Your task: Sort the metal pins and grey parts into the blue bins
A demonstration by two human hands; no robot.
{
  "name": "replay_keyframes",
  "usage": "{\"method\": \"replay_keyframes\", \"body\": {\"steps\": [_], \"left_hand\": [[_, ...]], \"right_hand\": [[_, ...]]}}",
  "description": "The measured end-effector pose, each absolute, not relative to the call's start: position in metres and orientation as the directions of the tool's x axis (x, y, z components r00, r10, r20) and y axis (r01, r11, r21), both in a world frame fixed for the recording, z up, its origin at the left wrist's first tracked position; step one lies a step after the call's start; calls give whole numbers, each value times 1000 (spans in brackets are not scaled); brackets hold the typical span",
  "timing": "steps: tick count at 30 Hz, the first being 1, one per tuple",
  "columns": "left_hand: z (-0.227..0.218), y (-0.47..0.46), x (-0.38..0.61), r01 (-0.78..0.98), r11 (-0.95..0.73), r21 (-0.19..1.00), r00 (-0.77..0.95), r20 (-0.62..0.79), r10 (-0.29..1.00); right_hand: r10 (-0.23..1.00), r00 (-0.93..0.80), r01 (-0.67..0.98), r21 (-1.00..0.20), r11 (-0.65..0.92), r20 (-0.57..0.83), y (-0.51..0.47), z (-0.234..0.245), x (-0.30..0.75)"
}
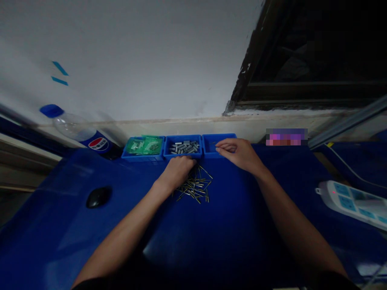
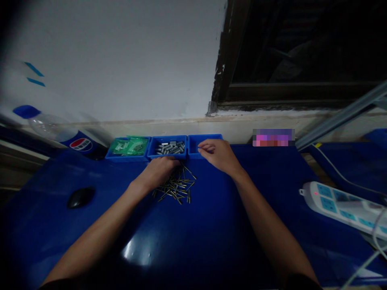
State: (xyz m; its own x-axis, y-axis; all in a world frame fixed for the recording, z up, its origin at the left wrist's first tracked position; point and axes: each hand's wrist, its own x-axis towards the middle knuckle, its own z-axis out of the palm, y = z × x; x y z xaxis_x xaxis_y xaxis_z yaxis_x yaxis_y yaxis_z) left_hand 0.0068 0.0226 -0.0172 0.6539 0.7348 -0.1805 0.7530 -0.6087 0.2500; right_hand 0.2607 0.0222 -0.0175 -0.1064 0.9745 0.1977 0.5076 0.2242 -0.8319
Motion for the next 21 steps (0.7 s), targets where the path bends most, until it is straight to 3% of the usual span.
{"method": "replay_keyframes", "body": {"steps": [2,6,11,16,21], "left_hand": [[-16,22,9,767,-631,119,642,-179,746],[-16,23,8,745,-661,92,666,-166,727],[-15,26,-2,700,-696,161,714,-128,689],[-12,30,-5,619,-719,317,756,9,655],[-11,32,-6,579,-723,377,754,92,651]], "right_hand": [[975,-122,518,-826,223,186,21,-15,260],[976,-139,521,-825,217,168,20,-14,259],[974,-167,520,-826,216,150,20,-13,259],[965,-234,532,-814,232,122,19,-13,256],[946,-300,516,-813,269,123,18,-18,256]]}}
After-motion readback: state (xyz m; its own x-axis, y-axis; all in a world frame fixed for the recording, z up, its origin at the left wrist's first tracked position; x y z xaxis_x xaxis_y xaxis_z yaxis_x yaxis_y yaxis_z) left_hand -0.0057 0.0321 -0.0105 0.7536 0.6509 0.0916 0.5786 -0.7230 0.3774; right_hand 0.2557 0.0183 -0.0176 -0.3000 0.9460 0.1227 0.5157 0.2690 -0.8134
